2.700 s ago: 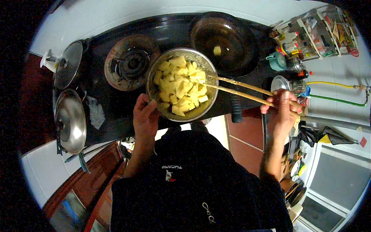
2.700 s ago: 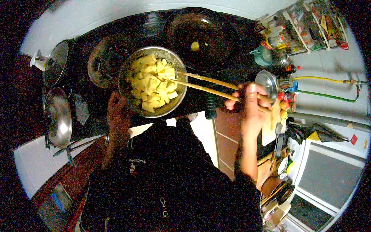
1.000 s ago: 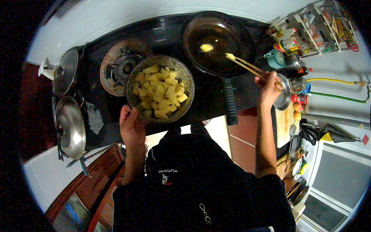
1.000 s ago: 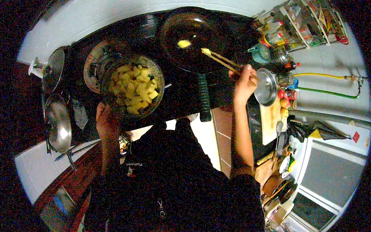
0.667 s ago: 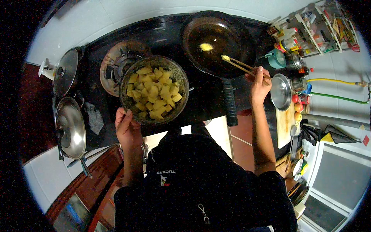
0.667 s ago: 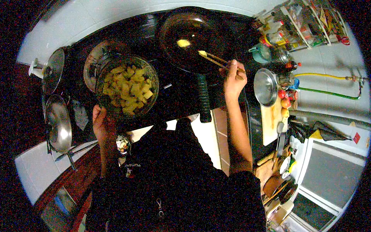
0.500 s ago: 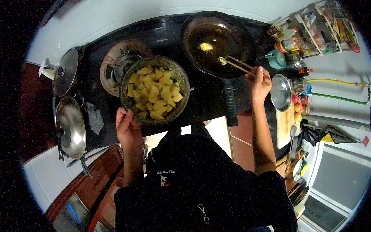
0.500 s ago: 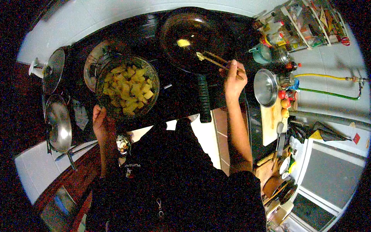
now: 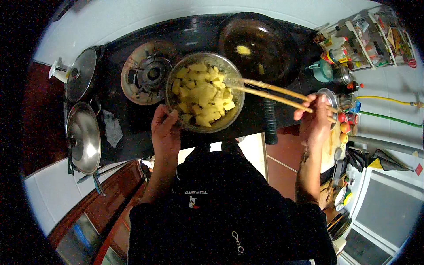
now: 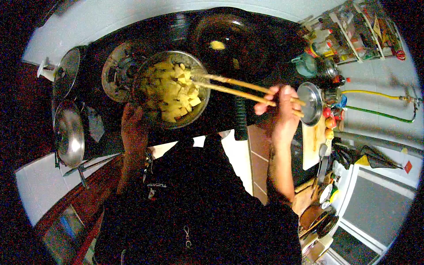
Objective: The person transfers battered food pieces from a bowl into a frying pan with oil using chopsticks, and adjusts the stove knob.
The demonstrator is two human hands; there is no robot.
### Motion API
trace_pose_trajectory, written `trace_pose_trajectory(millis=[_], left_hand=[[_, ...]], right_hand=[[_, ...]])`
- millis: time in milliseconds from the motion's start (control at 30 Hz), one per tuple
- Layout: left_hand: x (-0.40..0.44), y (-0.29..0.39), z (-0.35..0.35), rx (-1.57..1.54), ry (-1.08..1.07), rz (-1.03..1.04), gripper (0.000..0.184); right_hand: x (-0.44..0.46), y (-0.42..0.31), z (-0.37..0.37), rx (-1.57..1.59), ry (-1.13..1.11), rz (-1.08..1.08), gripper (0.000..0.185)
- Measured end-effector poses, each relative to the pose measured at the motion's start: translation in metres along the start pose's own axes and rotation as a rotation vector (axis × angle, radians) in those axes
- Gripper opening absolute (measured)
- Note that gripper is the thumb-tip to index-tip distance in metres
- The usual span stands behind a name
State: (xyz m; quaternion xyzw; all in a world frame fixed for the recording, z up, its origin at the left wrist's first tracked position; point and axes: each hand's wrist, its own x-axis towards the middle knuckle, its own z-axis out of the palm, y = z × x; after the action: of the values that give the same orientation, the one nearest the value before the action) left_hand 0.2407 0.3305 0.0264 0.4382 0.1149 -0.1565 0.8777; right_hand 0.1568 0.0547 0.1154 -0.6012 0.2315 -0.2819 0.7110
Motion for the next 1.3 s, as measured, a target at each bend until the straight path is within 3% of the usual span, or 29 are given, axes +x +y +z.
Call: trace_pose_trajectory(millis=[133, 233, 967, 1033, 1167, 1300], left_hand=[[-0.001, -0.002, 0.016, 0.010, -0.001, 0.013, 0.013], [0.003, -0.005, 0.006, 0.121, -0.123, 0.025, 0.013], [-0.007, -0.014, 0.025, 0.154, -0.056, 0.054, 0.014], [-0.006, -0.014, 0.021, 0.283, -0.113, 0.086, 0.014], [-0.005, -0.014, 0.020, 0.223, -0.138, 0.090, 0.015], [-0.004, -0.017, 0.017, 0.214, -0.125, 0.101, 0.015]], right_hand=[[-0.013, 0.000, 0.003, -0.002, -0.013, 0.031, 0.028], [-0.019, -0.006, 0.003, -0.008, 0.009, 0.090, 0.028], [-0.023, 0.010, 0.011, -0.095, -0.142, 0.073, 0.028], [-0.021, 0.012, 0.015, -0.080, -0.130, 0.071, 0.029], [-0.019, 0.014, 0.020, -0.093, -0.082, 0.070, 0.029], [-0.006, 0.024, 0.013, 0.084, 0.035, 0.195, 0.029]])
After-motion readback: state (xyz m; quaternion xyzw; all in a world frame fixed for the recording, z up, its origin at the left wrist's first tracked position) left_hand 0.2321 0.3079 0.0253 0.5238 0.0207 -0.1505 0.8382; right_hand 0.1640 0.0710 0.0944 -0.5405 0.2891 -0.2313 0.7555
